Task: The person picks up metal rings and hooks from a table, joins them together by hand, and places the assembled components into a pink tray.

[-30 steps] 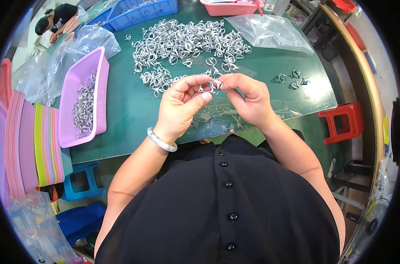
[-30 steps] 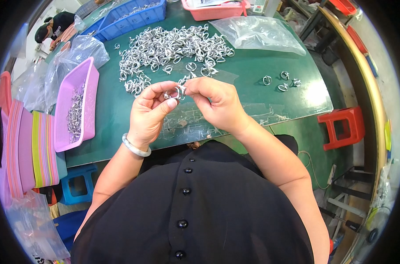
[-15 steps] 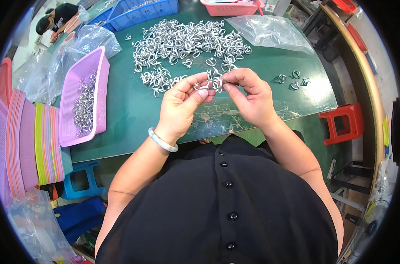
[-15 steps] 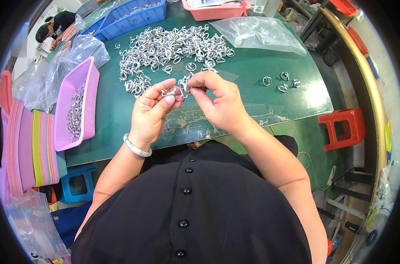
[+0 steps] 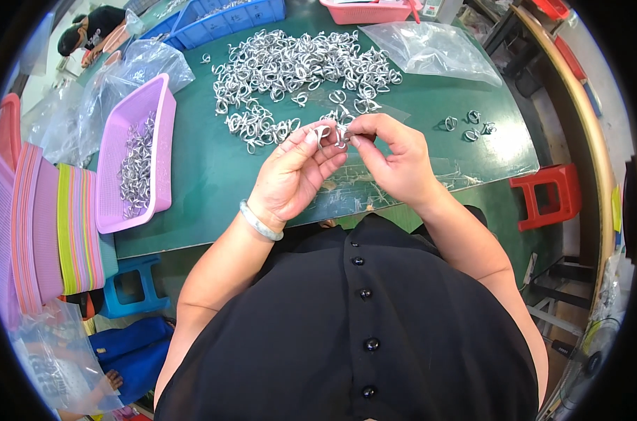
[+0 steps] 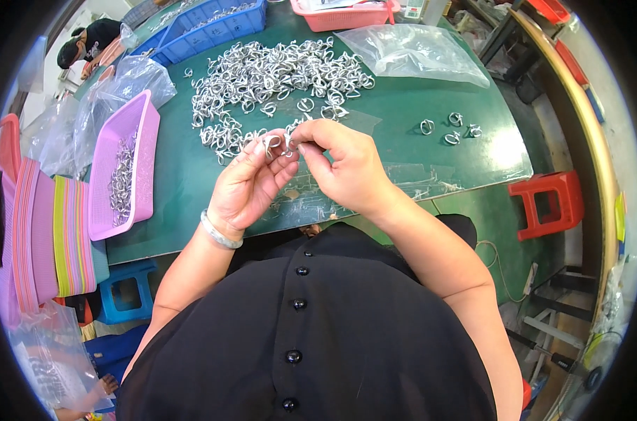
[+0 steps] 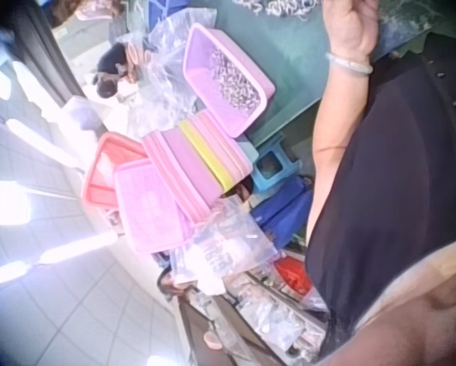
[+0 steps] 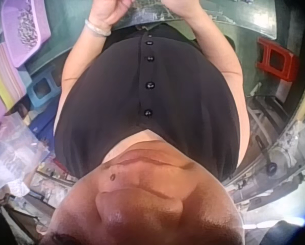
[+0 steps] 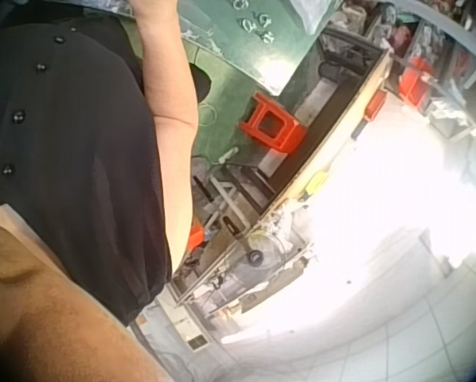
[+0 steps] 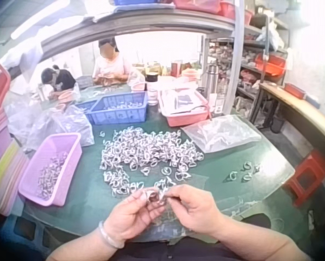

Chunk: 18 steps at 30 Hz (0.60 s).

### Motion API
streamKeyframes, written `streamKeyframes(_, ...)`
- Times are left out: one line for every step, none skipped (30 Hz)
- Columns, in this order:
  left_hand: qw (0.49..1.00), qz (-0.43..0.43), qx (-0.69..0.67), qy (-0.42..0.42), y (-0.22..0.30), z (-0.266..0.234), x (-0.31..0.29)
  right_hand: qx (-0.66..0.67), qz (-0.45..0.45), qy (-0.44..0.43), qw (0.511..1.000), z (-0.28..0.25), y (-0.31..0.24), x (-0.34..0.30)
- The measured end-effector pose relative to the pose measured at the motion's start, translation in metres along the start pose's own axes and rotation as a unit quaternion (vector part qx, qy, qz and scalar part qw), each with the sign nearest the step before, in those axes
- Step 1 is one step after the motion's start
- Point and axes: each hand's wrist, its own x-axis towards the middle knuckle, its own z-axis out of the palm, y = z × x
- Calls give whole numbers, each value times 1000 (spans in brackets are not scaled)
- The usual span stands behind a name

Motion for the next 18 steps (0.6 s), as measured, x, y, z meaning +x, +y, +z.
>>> streamKeyframes(1000, -7, -11, 0, -1, -1, 0, 4, 4, -3, 1000, 1, 0, 0)
streamKeyframes(1000, -7, -10, 0, -2, 0, 1, 9, 8, -6, 1000, 2, -1, 0)
streamKeyframes(1000, -6, 7, 14, -2, 4, 1, 8, 9, -5, 1000, 2, -1, -1)
streamKeyframes(999, -5, 24, 28, -2, 7, 1, 14, 12, -11, 1000, 2, 0, 0)
streamKeyframes(999, -7, 25, 28, -2, 7, 0, 20, 15, -16, 1000, 2, 0, 0)
streamKeyframes(998, -3, 54, 23, -2, 8, 0, 21, 16, -15, 1000, 2, 0, 0)
streamKeyframes(996, 0, 83, 17, -2, 8, -1, 36, 34, -20, 999, 2, -1, 0)
streamKeyframes(996, -1, 83, 18, -1, 11, -1, 52, 52, -24, 997, 2, -2, 1)
streamKeyframes(995, -9, 100, 29, 0, 15, -1, 52, 54, -24, 997, 1, -2, 1)
streamKeyframes(992, -17, 116, 41, 1, 17, -2, 63, 79, -38, 994, 0, -2, 1)
streamKeyframes(992, -18, 116, 42, 1, 17, -2, 75, 104, -53, 990, 0, -1, 1)
streamKeyframes(988, -35, 142, 45, 1, 17, -1, 75, 105, -53, 990, 0, -2, 2)
streamKeyframes(983, -52, 168, 47, 1, 16, -1, 110, 158, -68, 979, 0, -2, 2)
streamKeyframes(983, -53, 168, 48, 1, 16, 0, 144, 210, -84, 963, 0, -3, 2)
streamKeyframes(979, -68, 184, 63, 0, 16, 1, 145, 211, -84, 963, 0, -2, 3)
streamKeyframes(973, -84, 199, 77, 0, 16, 2, 174, 248, -88, 949, 0, -1, 5)
streamKeyframes(969, -88, 218, 80, 0, 18, 2, 203, 284, -91, 933, 0, 0, 6)
streamKeyframes(969, -89, 218, 80, 1, 18, 2, 203, 284, -90, 933, -1, 0, 7)
